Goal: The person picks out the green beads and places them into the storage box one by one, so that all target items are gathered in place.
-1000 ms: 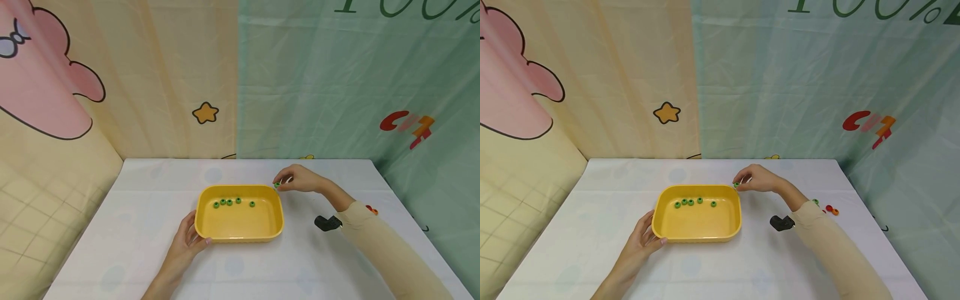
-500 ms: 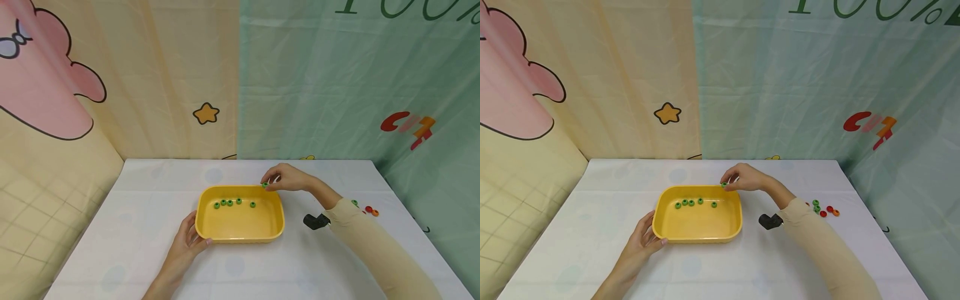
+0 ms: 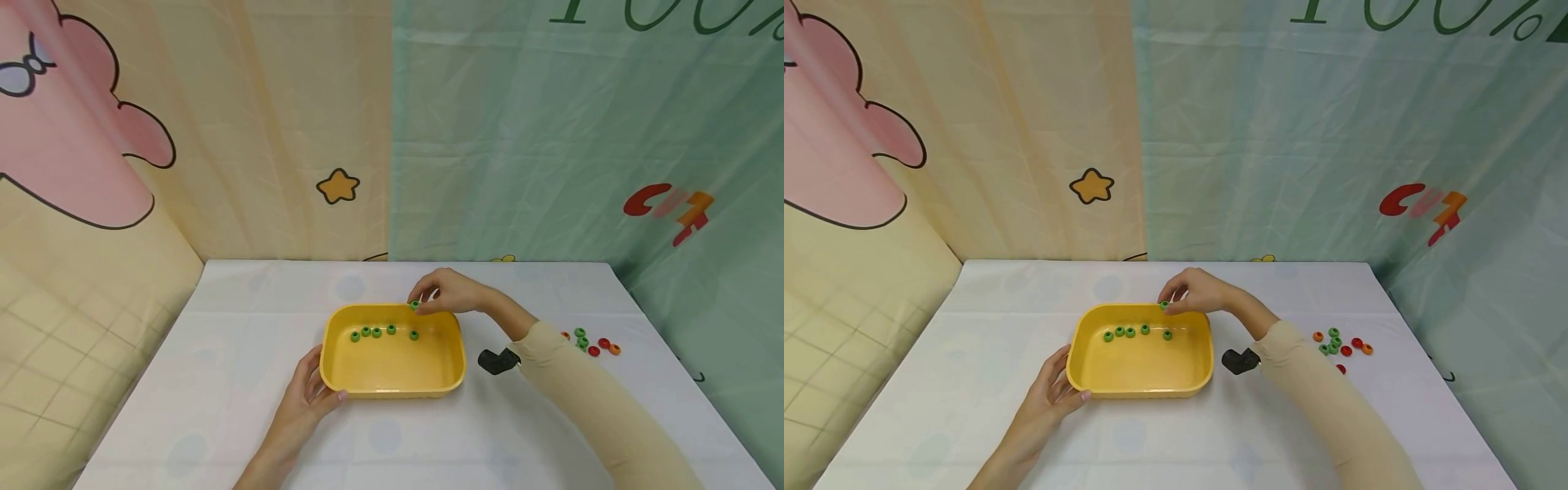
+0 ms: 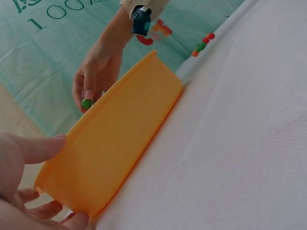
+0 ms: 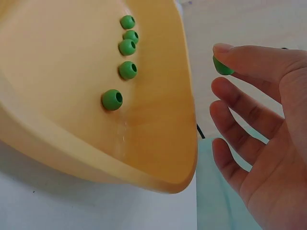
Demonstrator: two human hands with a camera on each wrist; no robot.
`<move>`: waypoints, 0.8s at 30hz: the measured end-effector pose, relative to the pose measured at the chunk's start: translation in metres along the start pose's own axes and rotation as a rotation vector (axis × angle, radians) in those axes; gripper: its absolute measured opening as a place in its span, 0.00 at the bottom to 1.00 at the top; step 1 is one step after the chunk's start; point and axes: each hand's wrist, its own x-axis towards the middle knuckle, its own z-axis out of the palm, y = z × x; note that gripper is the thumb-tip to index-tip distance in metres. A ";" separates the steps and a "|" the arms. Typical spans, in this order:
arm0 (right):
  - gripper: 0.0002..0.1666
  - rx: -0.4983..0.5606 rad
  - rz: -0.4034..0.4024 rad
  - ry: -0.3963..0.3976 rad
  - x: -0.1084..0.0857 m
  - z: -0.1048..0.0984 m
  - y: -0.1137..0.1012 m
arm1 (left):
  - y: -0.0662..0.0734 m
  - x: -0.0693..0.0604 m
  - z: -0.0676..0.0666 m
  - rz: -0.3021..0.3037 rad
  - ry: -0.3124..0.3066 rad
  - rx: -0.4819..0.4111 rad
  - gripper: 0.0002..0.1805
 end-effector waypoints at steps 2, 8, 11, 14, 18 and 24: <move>0.13 -0.002 -0.014 -0.003 0.003 0.002 0.000 | 0.000 0.000 0.000 -0.002 0.000 0.000 0.52; 0.13 -0.015 -0.036 -0.012 0.009 0.006 0.000 | 0.000 -0.001 0.001 -0.002 0.002 -0.005 0.51; 0.14 -0.018 -0.041 -0.019 0.011 0.007 0.000 | 0.000 -0.001 0.001 -0.002 0.003 -0.003 0.51; 0.15 -0.019 -0.038 -0.025 0.013 0.008 -0.001 | 0.000 -0.001 0.001 0.001 0.002 -0.001 0.51; 0.15 -0.020 -0.035 -0.019 0.012 0.007 0.000 | -0.001 -0.001 0.000 0.003 0.000 -0.001 0.51; 0.14 0.000 -0.009 -0.004 0.008 0.006 0.004 | 0.001 -0.001 0.000 -0.001 -0.002 -0.002 0.51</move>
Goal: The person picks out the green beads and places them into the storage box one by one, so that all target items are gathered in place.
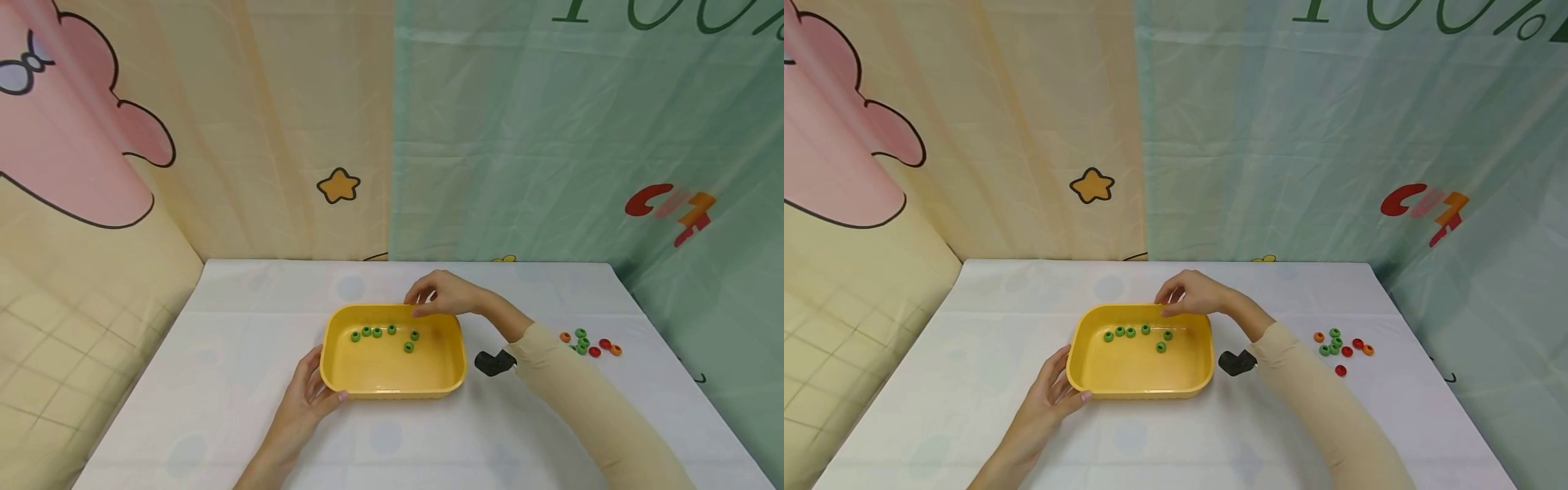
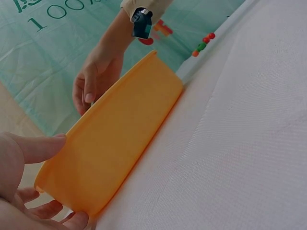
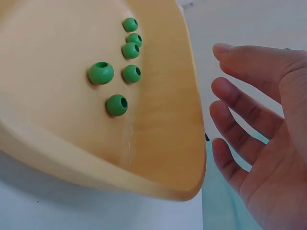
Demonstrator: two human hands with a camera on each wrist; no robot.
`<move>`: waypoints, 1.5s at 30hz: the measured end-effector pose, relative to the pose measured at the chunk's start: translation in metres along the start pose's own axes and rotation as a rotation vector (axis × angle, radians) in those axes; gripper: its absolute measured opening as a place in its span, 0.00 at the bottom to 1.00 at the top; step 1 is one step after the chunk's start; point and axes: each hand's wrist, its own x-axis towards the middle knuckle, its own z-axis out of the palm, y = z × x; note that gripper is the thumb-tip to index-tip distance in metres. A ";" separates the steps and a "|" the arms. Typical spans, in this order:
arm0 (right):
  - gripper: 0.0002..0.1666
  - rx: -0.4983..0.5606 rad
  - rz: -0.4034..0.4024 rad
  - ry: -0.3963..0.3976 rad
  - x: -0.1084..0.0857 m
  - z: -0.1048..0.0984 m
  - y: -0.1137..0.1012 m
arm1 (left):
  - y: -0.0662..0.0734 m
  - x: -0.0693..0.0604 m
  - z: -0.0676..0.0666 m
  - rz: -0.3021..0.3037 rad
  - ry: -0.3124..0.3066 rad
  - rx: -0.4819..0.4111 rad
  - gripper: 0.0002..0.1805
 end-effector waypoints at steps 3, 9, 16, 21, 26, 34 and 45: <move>0.14 0.005 0.007 0.005 -0.004 -0.001 0.002 | 0.000 0.000 0.000 -0.002 0.001 0.003 0.51; 0.14 0.024 0.044 0.018 -0.014 -0.006 0.006 | 0.000 0.000 -0.001 -0.006 0.005 0.001 0.52; 0.13 0.037 0.084 0.043 -0.027 -0.012 0.012 | 0.001 0.000 -0.001 -0.004 0.008 0.009 0.52; 0.12 0.030 0.097 0.054 -0.036 -0.016 0.015 | 0.001 0.000 -0.001 -0.001 0.002 0.008 0.51; 0.12 0.040 0.111 0.071 -0.047 -0.020 0.019 | 0.001 0.000 -0.001 -0.001 0.001 0.011 0.52; 0.12 0.010 0.130 0.107 -0.063 -0.025 0.026 | 0.001 0.000 -0.001 0.008 -0.009 0.013 0.51; 0.12 0.005 0.193 0.140 -0.090 -0.036 0.033 | 0.002 0.000 0.000 0.002 -0.004 0.010 0.52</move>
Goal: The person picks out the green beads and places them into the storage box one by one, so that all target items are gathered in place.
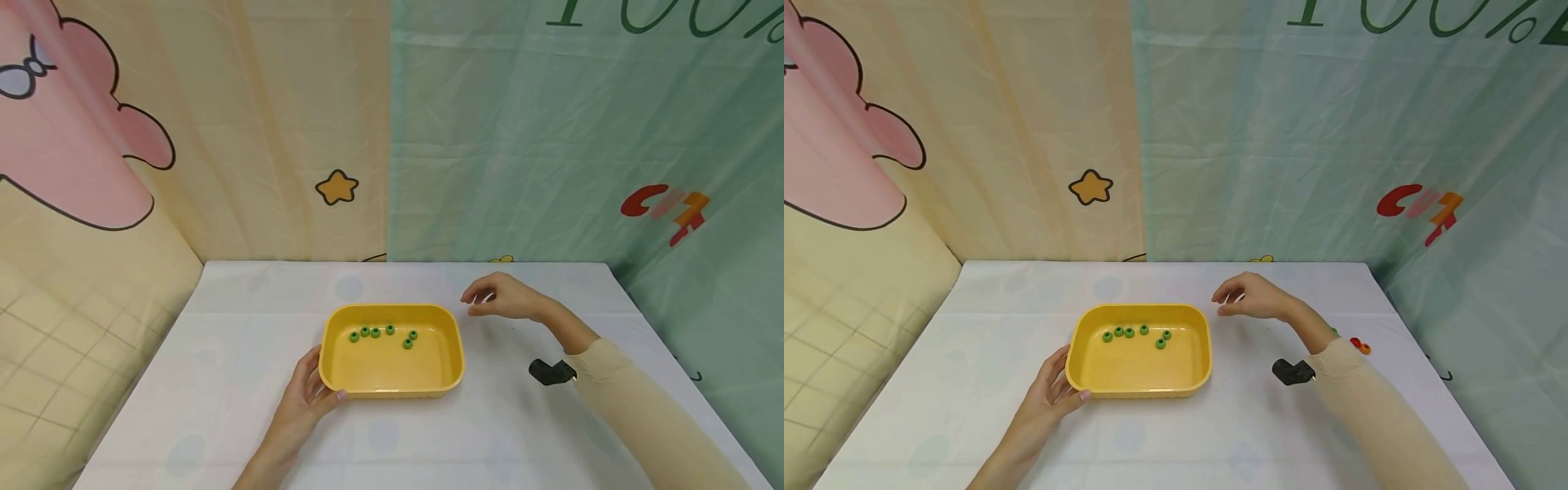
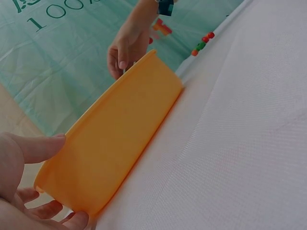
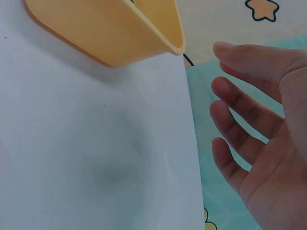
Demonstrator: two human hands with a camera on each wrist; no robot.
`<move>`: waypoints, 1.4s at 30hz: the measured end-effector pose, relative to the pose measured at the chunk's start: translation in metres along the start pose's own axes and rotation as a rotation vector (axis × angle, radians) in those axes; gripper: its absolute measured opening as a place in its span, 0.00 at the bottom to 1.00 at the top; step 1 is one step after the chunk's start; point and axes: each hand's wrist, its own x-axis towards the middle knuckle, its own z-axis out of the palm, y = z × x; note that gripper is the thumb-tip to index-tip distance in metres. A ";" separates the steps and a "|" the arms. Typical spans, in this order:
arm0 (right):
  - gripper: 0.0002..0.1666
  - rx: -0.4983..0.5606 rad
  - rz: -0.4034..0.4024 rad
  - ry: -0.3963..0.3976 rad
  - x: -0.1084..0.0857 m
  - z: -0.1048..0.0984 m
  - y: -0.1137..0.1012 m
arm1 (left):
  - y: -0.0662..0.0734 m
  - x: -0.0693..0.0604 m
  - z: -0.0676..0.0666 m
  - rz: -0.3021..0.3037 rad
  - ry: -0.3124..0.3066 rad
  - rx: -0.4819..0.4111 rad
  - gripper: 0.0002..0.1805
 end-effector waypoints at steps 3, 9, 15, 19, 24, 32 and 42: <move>0.14 0.000 0.021 0.012 -0.007 -0.005 0.007 | 0.000 0.000 0.000 -0.003 0.002 0.001 0.52; 0.15 0.010 0.031 0.036 -0.021 -0.014 0.019 | 0.001 0.000 0.000 -0.005 0.011 0.009 0.51; 0.17 0.020 0.065 0.066 -0.035 -0.022 0.031 | 0.000 0.001 0.001 -0.011 0.015 0.010 0.52; 0.20 0.032 0.106 0.094 -0.047 -0.028 0.036 | 0.000 0.001 0.001 -0.015 0.015 0.005 0.51; 0.23 0.018 0.177 0.128 -0.062 -0.038 0.045 | 0.000 0.001 0.001 -0.010 0.011 -0.001 0.52; 0.25 0.020 0.244 0.193 -0.086 -0.049 0.069 | 0.000 0.001 0.001 -0.004 0.015 -0.008 0.52; 0.24 -0.032 0.280 0.264 -0.116 -0.055 0.102 | -0.001 0.002 0.001 -0.008 0.002 -0.020 0.51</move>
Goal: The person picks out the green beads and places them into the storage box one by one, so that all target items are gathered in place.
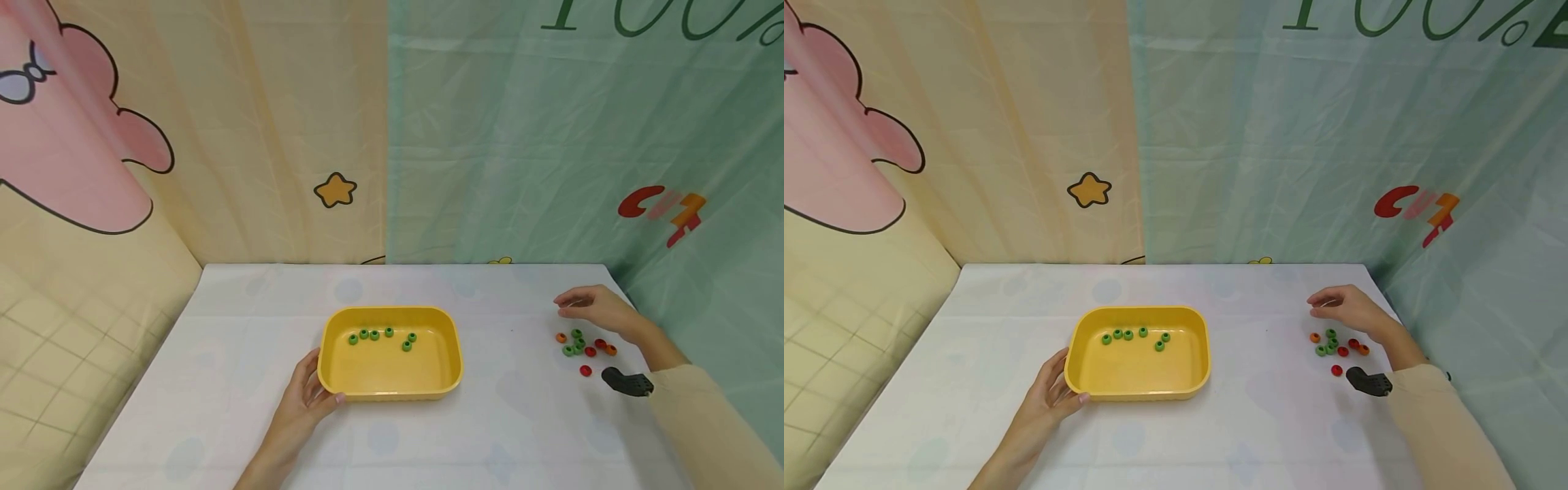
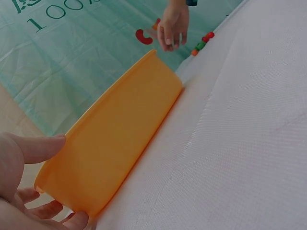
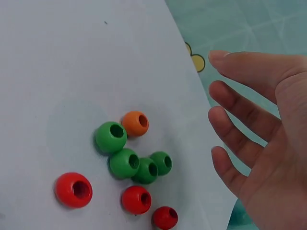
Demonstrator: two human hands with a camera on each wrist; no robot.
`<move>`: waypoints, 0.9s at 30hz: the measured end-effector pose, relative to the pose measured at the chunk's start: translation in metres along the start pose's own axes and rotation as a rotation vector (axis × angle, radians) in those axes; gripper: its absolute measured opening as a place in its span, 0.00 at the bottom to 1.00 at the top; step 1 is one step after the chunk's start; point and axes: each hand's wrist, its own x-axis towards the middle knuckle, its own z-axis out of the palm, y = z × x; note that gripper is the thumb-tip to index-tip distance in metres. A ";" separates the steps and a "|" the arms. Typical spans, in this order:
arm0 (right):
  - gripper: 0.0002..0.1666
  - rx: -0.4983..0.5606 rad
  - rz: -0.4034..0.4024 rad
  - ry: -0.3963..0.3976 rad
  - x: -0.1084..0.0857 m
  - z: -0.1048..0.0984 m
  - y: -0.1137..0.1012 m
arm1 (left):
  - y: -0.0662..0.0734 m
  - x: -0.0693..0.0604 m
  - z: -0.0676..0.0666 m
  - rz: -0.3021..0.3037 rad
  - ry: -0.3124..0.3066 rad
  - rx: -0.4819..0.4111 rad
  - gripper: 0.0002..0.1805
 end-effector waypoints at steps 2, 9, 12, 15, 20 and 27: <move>0.26 -0.010 0.019 0.012 -0.003 -0.001 0.007 | 0.000 0.000 0.000 0.003 0.000 0.001 0.51; 0.29 0.003 0.097 0.011 -0.013 -0.004 0.027 | -0.002 -0.001 -0.001 0.004 -0.002 0.003 0.51; 0.30 -0.002 0.124 0.006 -0.017 -0.003 0.036 | -0.002 -0.001 -0.001 0.004 0.000 0.002 0.51; 0.30 -0.008 0.156 0.001 -0.021 -0.001 0.043 | -0.001 -0.001 0.000 0.002 0.000 0.004 0.52; 0.31 -0.002 0.175 -0.015 -0.026 0.004 0.052 | -0.001 -0.001 0.000 0.002 -0.002 0.009 0.52; 0.30 0.022 0.177 -0.028 -0.028 0.010 0.057 | -0.002 -0.001 -0.001 0.004 -0.002 0.001 0.52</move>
